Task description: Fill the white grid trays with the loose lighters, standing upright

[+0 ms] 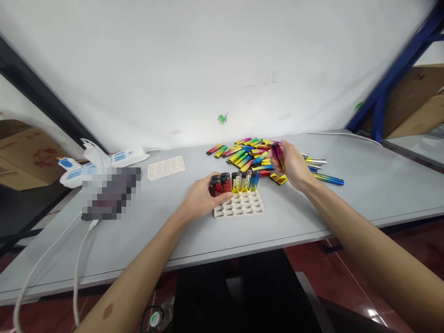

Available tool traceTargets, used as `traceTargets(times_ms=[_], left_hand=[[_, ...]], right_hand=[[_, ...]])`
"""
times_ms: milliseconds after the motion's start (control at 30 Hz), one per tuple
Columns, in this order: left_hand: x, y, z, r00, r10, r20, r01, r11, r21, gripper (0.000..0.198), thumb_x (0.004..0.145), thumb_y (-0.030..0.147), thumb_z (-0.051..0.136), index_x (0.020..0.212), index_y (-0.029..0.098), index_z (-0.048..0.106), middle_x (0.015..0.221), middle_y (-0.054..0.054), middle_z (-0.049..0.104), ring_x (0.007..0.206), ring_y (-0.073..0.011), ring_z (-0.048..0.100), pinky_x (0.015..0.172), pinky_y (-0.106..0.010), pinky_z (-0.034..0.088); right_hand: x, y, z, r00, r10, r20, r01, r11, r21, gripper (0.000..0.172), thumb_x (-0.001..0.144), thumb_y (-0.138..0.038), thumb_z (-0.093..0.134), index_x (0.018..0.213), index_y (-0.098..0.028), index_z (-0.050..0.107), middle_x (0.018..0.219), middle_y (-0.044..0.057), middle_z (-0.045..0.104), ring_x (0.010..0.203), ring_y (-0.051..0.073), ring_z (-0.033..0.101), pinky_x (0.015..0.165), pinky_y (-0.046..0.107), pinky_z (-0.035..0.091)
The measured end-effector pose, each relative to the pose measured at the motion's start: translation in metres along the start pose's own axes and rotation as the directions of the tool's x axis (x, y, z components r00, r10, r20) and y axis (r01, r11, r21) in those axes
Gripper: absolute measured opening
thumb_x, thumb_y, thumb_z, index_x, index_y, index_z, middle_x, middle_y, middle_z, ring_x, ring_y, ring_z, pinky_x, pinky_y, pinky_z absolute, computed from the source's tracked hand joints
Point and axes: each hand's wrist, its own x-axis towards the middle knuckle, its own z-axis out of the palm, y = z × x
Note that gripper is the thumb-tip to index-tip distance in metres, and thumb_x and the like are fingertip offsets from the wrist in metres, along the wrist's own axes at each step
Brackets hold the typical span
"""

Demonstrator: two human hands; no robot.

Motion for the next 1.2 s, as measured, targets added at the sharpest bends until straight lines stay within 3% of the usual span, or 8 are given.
traceTargets(times_ms=[100,200,467,700,867,1033,1133,1200], left_hand=[[0.000,-0.001,0.000,1.000,-0.011,-0.001,0.011,1.000,-0.029,0.043,0.076,0.048,0.071,0.108,0.023,0.059,0.091,0.000,0.070,0.080,-0.0191,0.064,0.071,-0.030,0.050],[0.000,-0.003,0.001,1.000,-0.003,-0.010,0.002,0.998,-0.070,0.054,0.074,0.048,0.072,0.119,0.024,0.056,0.101,-0.001,0.071,0.088,-0.0208,0.066,0.077,-0.032,0.052],[-0.001,-0.005,0.002,1.000,-0.010,0.013,0.012,0.992,-0.125,0.072,0.073,0.041,0.075,0.136,0.027,0.044,0.108,-0.004,0.069,0.095,-0.0223,0.067,0.085,-0.035,0.052],[-0.002,-0.004,0.004,0.999,-0.008,0.036,0.013,0.987,-0.160,0.084,0.071,0.041,0.077,0.143,0.026,0.036,0.093,-0.001,0.070,0.084,-0.0217,0.068,0.079,-0.035,0.053],[-0.001,-0.002,0.007,1.000,-0.007,0.018,0.010,0.983,-0.182,0.087,0.068,0.041,0.079,0.143,0.026,0.037,0.089,0.000,0.071,0.078,-0.0201,0.068,0.074,-0.033,0.053],[0.000,0.001,0.008,0.999,-0.018,-0.028,0.014,0.992,-0.125,0.079,0.069,0.041,0.077,0.139,0.027,0.044,0.081,0.004,0.071,0.073,-0.0179,0.066,0.070,-0.029,0.052],[0.001,0.003,0.008,0.998,-0.037,-0.053,0.034,0.998,-0.058,0.078,0.069,0.044,0.078,0.138,0.028,0.047,0.082,0.003,0.070,0.072,-0.0180,0.065,0.069,-0.029,0.051],[0.001,0.004,0.007,0.997,-0.043,-0.063,0.042,0.999,-0.026,0.078,0.068,0.046,0.079,0.137,0.029,0.048,0.089,0.002,0.071,0.077,-0.0190,0.066,0.072,-0.030,0.051]], right_hand=[[-0.008,-0.006,-0.001,0.995,-0.067,-0.072,0.067,0.998,-0.007,0.048,0.089,-0.065,0.044,0.078,-0.021,0.061,0.071,0.002,0.060,0.058,0.013,0.052,0.049,0.026,0.039],[-0.026,-0.019,-0.003,0.985,-0.172,-0.011,0.169,0.977,-0.131,0.033,0.086,-0.054,0.060,0.089,-0.022,0.067,0.091,0.003,0.067,0.082,0.017,0.060,0.066,0.028,0.046],[-0.068,-0.063,0.013,0.938,-0.274,0.211,0.320,0.921,-0.224,0.026,0.079,-0.045,0.073,0.091,-0.024,0.064,0.080,0.003,0.068,0.074,0.020,0.064,0.065,0.034,0.052],[-0.078,-0.050,0.054,0.910,-0.301,0.283,0.413,0.704,-0.578,0.015,0.085,-0.032,0.068,0.095,-0.024,0.061,0.090,0.005,0.072,0.075,0.022,0.068,0.066,0.036,0.052],[-0.083,-0.035,0.068,0.910,-0.330,0.251,0.402,0.550,-0.732,0.019,0.088,-0.030,0.063,0.104,-0.024,0.055,0.100,0.006,0.073,0.072,0.021,0.068,0.057,0.030,0.044],[-0.086,-0.034,0.074,0.875,-0.410,0.258,0.409,0.340,-0.847,0.014,0.094,-0.037,0.054,0.094,-0.024,0.059,0.086,0.005,0.072,0.059,0.018,0.062,0.047,0.028,0.026],[-0.085,-0.038,0.064,0.843,-0.483,0.237,0.436,0.357,-0.826,0.022,0.096,-0.040,0.050,0.094,-0.024,0.063,0.086,0.004,0.071,0.061,0.016,0.061,0.050,0.029,0.029],[-0.081,-0.038,0.047,0.853,-0.500,0.151,0.382,0.401,-0.833,0.024,0.096,-0.042,0.049,0.099,-0.024,0.064,0.085,0.004,0.071,0.063,0.017,0.062,0.054,0.029,0.034]])
